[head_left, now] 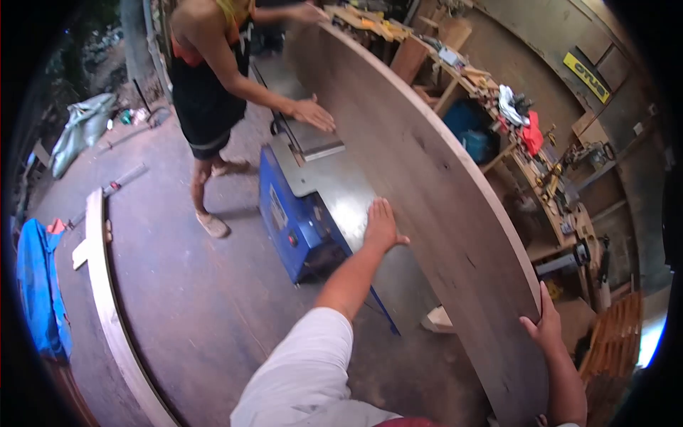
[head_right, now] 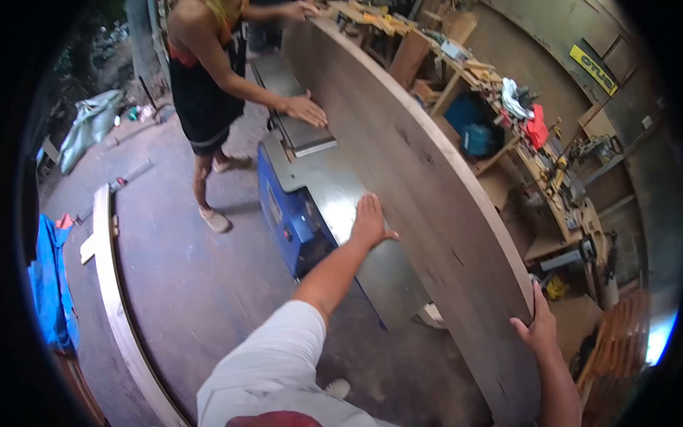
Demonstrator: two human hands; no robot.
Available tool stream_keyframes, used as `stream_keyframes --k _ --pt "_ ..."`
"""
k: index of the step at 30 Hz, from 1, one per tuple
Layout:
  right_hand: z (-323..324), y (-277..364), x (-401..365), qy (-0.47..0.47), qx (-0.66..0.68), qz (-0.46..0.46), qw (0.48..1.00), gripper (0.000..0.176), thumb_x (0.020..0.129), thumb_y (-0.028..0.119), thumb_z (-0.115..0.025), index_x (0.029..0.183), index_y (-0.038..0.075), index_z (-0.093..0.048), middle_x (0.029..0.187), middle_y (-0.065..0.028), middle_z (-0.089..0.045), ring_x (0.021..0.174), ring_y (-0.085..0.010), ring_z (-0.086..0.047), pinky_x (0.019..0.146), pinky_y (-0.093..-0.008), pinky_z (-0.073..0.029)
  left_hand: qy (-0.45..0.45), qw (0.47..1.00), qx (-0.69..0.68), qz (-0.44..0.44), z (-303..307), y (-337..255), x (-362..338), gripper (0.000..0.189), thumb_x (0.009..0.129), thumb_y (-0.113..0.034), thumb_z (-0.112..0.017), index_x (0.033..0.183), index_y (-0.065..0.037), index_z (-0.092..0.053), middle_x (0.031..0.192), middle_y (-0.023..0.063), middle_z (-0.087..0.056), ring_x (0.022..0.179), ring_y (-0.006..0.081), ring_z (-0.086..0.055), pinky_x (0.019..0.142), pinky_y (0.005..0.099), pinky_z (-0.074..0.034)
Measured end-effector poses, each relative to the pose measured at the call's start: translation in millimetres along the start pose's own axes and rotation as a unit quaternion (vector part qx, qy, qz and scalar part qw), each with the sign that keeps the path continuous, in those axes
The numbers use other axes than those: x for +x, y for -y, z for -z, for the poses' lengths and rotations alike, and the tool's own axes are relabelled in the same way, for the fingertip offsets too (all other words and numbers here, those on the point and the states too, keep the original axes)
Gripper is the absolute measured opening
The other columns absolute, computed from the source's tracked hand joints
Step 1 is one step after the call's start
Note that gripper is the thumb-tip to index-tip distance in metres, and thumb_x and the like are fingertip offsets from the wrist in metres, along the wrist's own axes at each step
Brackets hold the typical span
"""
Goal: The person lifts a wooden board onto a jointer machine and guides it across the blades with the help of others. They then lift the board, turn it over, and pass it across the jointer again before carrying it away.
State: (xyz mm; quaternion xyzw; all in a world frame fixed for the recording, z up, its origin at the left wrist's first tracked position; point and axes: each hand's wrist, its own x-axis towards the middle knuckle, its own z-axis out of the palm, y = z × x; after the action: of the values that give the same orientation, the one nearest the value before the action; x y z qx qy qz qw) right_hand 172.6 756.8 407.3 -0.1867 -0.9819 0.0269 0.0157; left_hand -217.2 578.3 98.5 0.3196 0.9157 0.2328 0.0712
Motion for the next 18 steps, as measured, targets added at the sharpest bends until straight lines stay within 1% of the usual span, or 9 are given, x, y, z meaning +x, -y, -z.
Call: stream_keyframes --k 2,4,5,7,8,12,14,16,18 --pt "-7 0 10 -0.027 -0.015 0.004 1.000 0.109 0.073 0.019 -0.085 0.160 0.011 -0.019 0.137 -0.0248 -0.054 0.123 -0.0459 -0.055 0.100 -0.0462 -0.048 -0.021 1.000 -0.008 -0.009 -7 3 1 0.142 0.067 -0.076 -0.073 0.153 0.016 -0.009 0.162 0.0325 -0.018 0.154 0.0419 -0.012 0.125 0.0489 -0.010" --pt "-7 9 27 0.002 -0.034 -0.011 0.999 0.111 0.072 0.022 -0.086 0.160 0.011 -0.019 0.129 -0.0242 -0.058 0.116 -0.0462 -0.058 0.095 -0.0475 -0.050 0.012 1.000 0.013 0.005 7 -3 -3 0.141 0.067 -0.076 -0.073 0.153 0.016 -0.009 0.161 0.0323 -0.019 0.154 0.0414 -0.012 0.126 0.0485 -0.009" --pt "-9 13 35 -0.024 -0.033 0.024 0.999 0.110 0.072 0.023 -0.086 0.160 0.011 -0.019 0.125 -0.0239 -0.059 0.110 -0.0461 -0.060 0.091 -0.0491 -0.050 0.005 1.000 0.015 0.008 12 -4 -5 0.141 0.067 -0.076 -0.073 0.153 0.016 -0.009 0.161 0.0323 -0.019 0.154 0.0414 -0.012 0.126 0.0485 -0.009" --pt "-7 31 50 -0.025 -0.029 0.020 0.999 0.109 0.073 0.023 -0.086 0.160 0.011 -0.020 0.122 -0.0240 -0.059 0.108 -0.0464 -0.060 0.089 -0.0498 -0.050 0.016 1.000 0.015 -0.005 17 -4 -7 0.139 0.069 -0.076 -0.072 0.151 0.019 -0.012 0.159 0.0368 -0.020 0.153 0.0437 -0.014 0.125 0.0487 -0.011" --pt "-6 40 56 -0.020 -0.025 0.009 0.999 0.108 0.074 0.023 -0.085 0.160 0.011 -0.020 0.119 -0.0241 -0.060 0.106 -0.0466 -0.061 0.088 -0.0505 -0.050 0.020 1.000 0.014 -0.004 17 -5 -7 0.139 0.069 -0.076 -0.072 0.151 0.019 -0.012 0.159 0.0368 -0.020 0.153 0.0437 -0.014 0.125 0.0487 -0.011" --pt "-6 62 80 -0.017 -0.030 0.007 0.999 0.106 0.076 0.024 -0.084 0.159 0.011 -0.020 0.116 -0.0240 -0.060 0.102 -0.0464 -0.061 0.085 -0.0511 -0.051 0.021 1.000 0.015 0.002 16 -2 -8 0.139 0.070 -0.076 -0.071 0.151 0.019 -0.012 0.160 0.0355 -0.019 0.153 0.0425 -0.013 0.126 0.0481 -0.010" --pt "-10 63 90 -0.035 -0.023 0.031 0.999 0.104 0.077 0.024 -0.083 0.159 0.012 -0.020 0.113 -0.0234 -0.060 0.099 -0.0465 -0.062 0.084 -0.0509 -0.051 0.028 0.999 0.017 -0.005 13 -5 -5 0.138 0.070 -0.076 -0.071 0.151 0.019 -0.012 0.160 0.0352 -0.020 0.153 0.0424 -0.013 0.126 0.0480 -0.009" --pt "-12 68 95 -0.028 -0.041 0.012 0.999 0.105 0.077 0.024 -0.083 0.159 0.012 -0.020 0.113 -0.0229 -0.060 0.099 -0.0464 -0.062 0.084 -0.0510 -0.051 0.003 1.000 0.023 -0.004 9 -3 -6 0.138 0.070 -0.076 -0.071 0.151 0.019 -0.012 0.160 0.0345 -0.020 0.153 0.0421 -0.013 0.126 0.0480 -0.009" --pt "-12 71 109 -0.026 -0.032 0.023 0.999 0.104 0.078 0.025 -0.082 0.160 0.012 -0.019 0.112 -0.0227 -0.059 0.099 -0.0457 -0.062 0.084 -0.0513 -0.051 -0.004 0.999 0.033 -0.004 9 -4 -6 0.139 0.069 -0.079 -0.069 0.151 0.019 -0.012 0.159 0.0343 -0.022 0.153 0.0422 -0.014 0.125 0.0488 -0.010"
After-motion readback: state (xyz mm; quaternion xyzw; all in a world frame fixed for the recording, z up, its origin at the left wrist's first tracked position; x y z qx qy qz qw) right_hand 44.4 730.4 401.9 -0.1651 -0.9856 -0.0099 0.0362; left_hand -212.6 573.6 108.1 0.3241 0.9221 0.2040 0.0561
